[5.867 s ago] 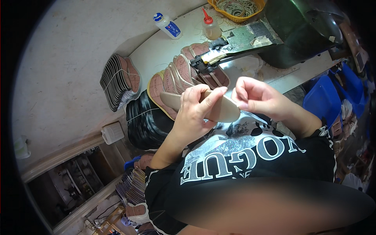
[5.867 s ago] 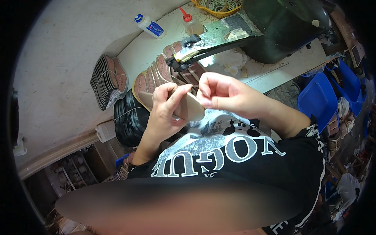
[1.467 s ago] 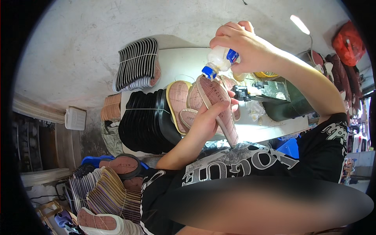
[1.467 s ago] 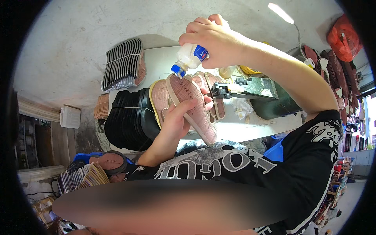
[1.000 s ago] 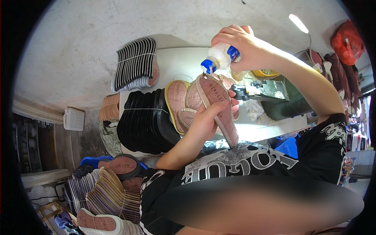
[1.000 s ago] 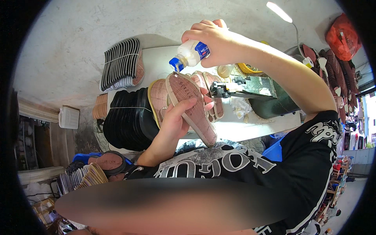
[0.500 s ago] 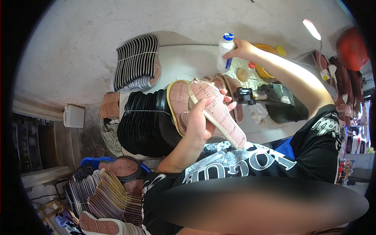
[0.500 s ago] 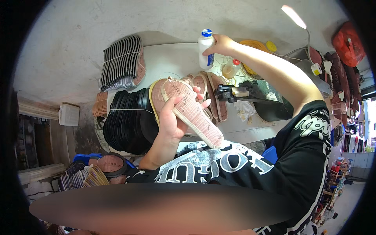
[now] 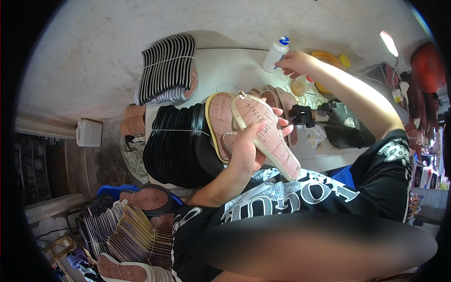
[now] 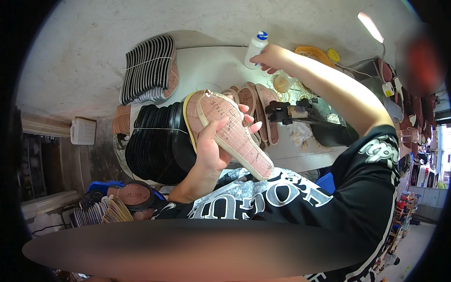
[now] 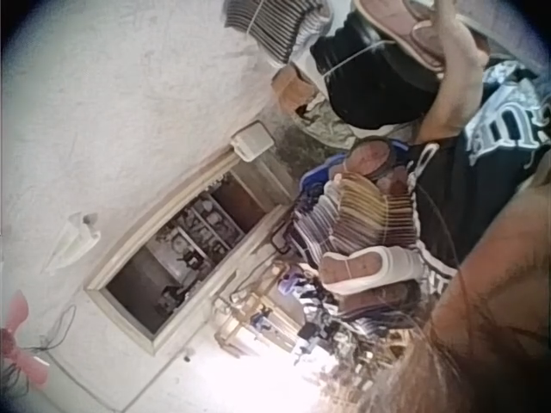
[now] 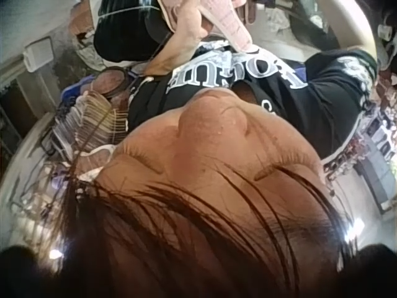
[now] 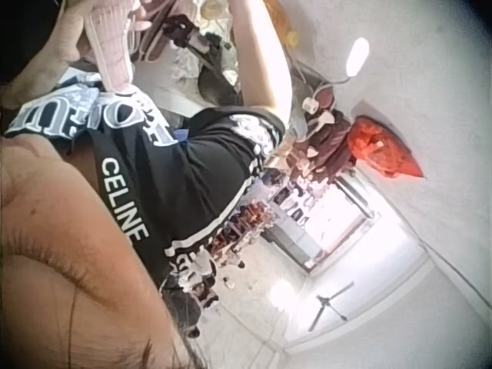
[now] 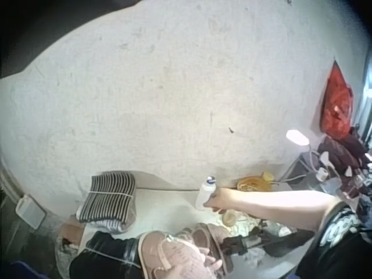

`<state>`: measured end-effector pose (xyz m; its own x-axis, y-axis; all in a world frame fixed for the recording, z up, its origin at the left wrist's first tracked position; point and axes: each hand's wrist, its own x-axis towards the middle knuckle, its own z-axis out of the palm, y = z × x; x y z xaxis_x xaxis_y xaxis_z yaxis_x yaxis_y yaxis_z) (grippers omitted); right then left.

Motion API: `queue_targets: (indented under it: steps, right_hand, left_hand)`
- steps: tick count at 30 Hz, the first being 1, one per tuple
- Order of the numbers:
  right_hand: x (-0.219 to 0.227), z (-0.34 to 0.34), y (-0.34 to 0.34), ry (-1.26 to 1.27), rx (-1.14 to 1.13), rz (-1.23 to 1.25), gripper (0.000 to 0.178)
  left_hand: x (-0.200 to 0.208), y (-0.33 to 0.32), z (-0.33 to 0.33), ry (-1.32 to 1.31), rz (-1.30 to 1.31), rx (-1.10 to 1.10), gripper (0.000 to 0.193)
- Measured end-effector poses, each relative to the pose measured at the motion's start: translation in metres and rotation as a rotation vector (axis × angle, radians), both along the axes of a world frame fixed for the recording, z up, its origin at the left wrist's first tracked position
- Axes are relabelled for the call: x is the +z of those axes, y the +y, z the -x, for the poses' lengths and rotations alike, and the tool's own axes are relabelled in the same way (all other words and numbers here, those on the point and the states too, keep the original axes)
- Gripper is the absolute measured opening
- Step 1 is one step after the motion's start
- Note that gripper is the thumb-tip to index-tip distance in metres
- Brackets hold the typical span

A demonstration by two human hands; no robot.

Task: Applying adhesive and joining components to assemble shoes at a workbench.

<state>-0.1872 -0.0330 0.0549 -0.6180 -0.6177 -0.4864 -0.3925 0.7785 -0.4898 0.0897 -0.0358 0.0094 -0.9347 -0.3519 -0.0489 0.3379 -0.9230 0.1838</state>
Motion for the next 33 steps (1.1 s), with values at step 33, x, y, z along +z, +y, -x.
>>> queue_targets:
  steps: [33]
  right_hand:
    - [0.060, -0.139, 0.178, 0.816, 0.655, 0.642, 0.059]
  left_hand:
    - [0.029, 0.091, 0.018, -0.162, 0.350, -0.193, 0.036]
